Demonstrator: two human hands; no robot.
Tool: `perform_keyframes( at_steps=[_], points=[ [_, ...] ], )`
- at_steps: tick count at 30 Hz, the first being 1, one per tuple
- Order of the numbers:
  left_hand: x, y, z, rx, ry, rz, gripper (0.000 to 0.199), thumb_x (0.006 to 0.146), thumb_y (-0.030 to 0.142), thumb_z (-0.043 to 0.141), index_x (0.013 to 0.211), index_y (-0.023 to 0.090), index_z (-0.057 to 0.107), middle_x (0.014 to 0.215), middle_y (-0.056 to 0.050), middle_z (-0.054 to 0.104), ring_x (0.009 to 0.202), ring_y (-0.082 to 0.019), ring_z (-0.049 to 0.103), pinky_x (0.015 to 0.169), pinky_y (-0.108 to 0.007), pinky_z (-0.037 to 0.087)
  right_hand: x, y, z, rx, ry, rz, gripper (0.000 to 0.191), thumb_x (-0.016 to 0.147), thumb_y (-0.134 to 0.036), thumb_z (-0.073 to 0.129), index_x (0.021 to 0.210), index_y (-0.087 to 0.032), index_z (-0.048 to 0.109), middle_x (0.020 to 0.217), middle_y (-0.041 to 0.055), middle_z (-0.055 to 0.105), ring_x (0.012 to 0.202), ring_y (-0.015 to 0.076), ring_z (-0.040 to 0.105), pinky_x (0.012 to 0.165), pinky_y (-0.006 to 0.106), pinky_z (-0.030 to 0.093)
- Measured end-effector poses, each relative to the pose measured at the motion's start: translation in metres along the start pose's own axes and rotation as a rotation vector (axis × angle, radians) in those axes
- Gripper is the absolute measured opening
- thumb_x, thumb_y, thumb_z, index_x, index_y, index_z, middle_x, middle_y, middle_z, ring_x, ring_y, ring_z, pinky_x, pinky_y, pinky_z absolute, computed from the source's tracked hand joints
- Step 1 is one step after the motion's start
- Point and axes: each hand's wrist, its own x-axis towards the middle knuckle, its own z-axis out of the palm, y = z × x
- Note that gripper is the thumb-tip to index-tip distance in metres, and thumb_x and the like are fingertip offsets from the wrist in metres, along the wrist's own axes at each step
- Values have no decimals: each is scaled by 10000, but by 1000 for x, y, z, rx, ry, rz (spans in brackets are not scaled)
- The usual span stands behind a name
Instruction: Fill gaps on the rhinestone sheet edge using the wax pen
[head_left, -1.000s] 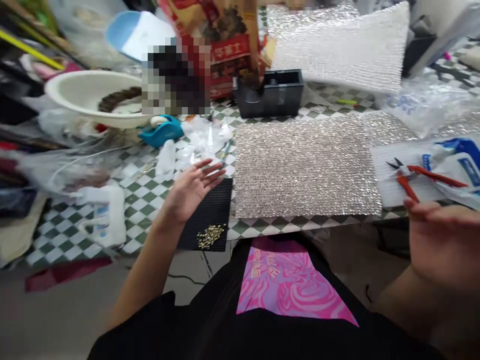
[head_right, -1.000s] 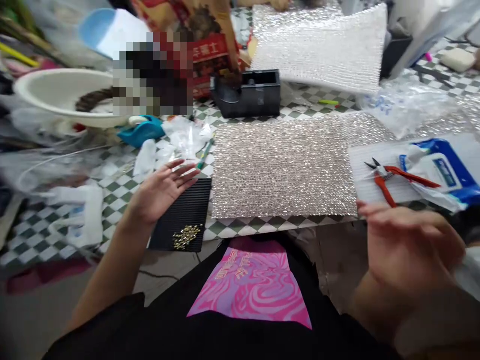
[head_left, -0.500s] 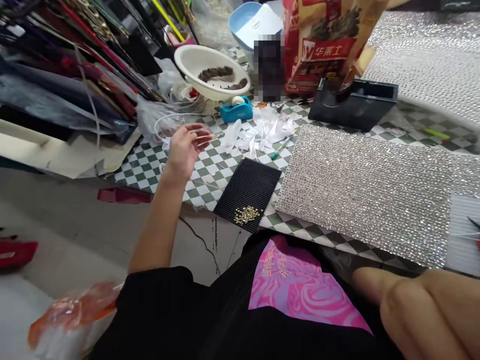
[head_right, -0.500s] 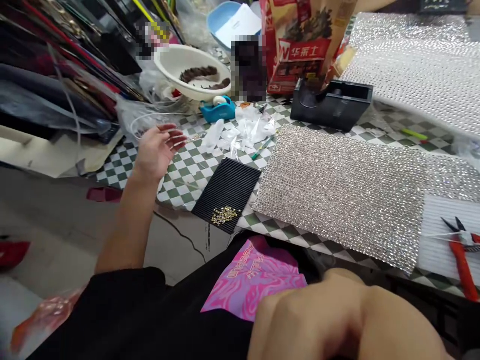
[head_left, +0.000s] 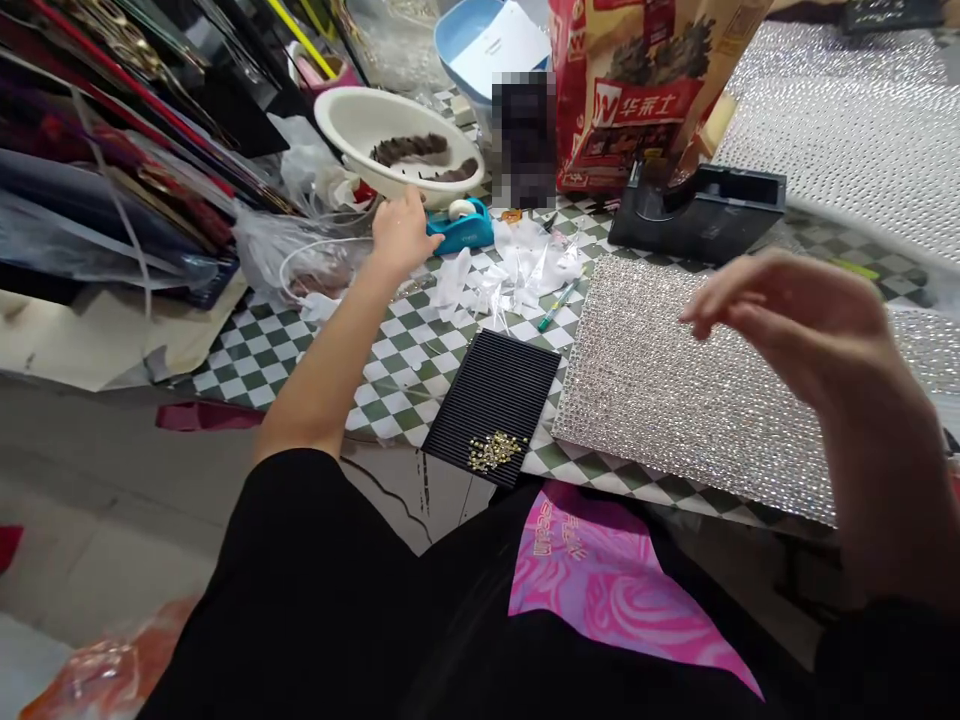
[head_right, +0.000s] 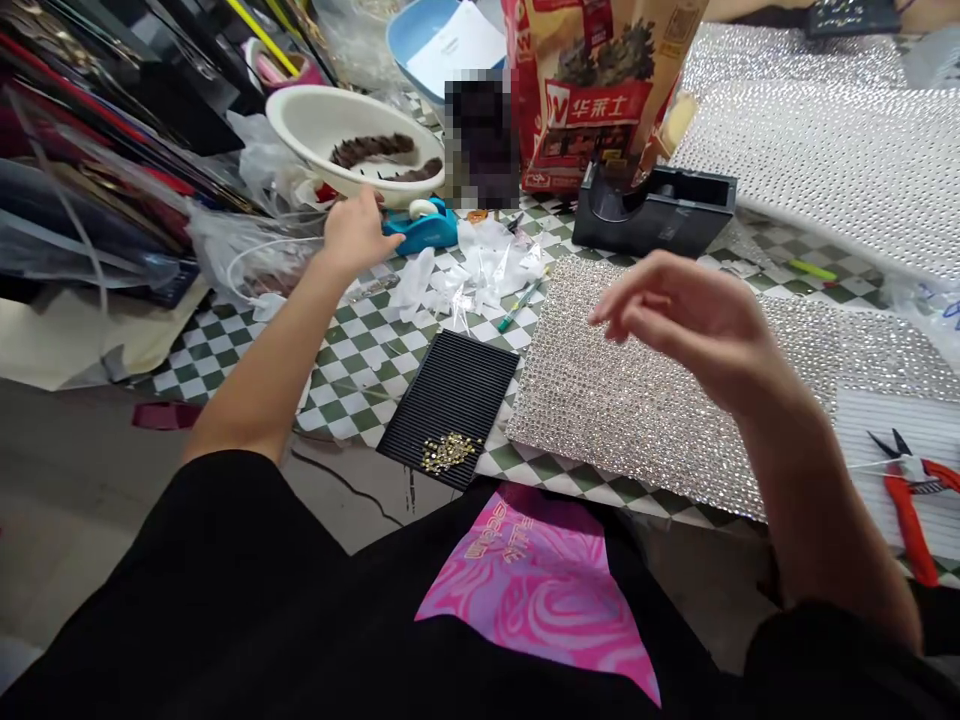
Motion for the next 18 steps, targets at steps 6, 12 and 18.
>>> perform_keyframes(
  at_steps=[6,12,18],
  points=[
    [15,-2,-2,11,-28,-114,388,874,-10,508,1245,95,551,1480,69,585,1597,-108,102,1287,-298,2,121,67,4,-188,-208,36,268,798,-360,807,926,-148,705,865,3,718,756,90,634,681,254,522],
    [0,9,-6,123,-84,-26,364,813,5,688,1155,127,659,1493,109,545,1560,-127,202,1308,-278,-1,187,109,21,-183,-189,11,408,758,-471,871,944,-182,651,790,-51,706,729,70,559,823,324,576],
    [-29,43,7,383,-120,222,438,861,-7,698,1258,153,601,1497,21,495,1476,-159,267,1329,-446,-8,207,134,24,-268,-142,-64,445,719,-605,848,913,-261,643,840,-41,698,803,114,603,863,349,590]
  ],
)
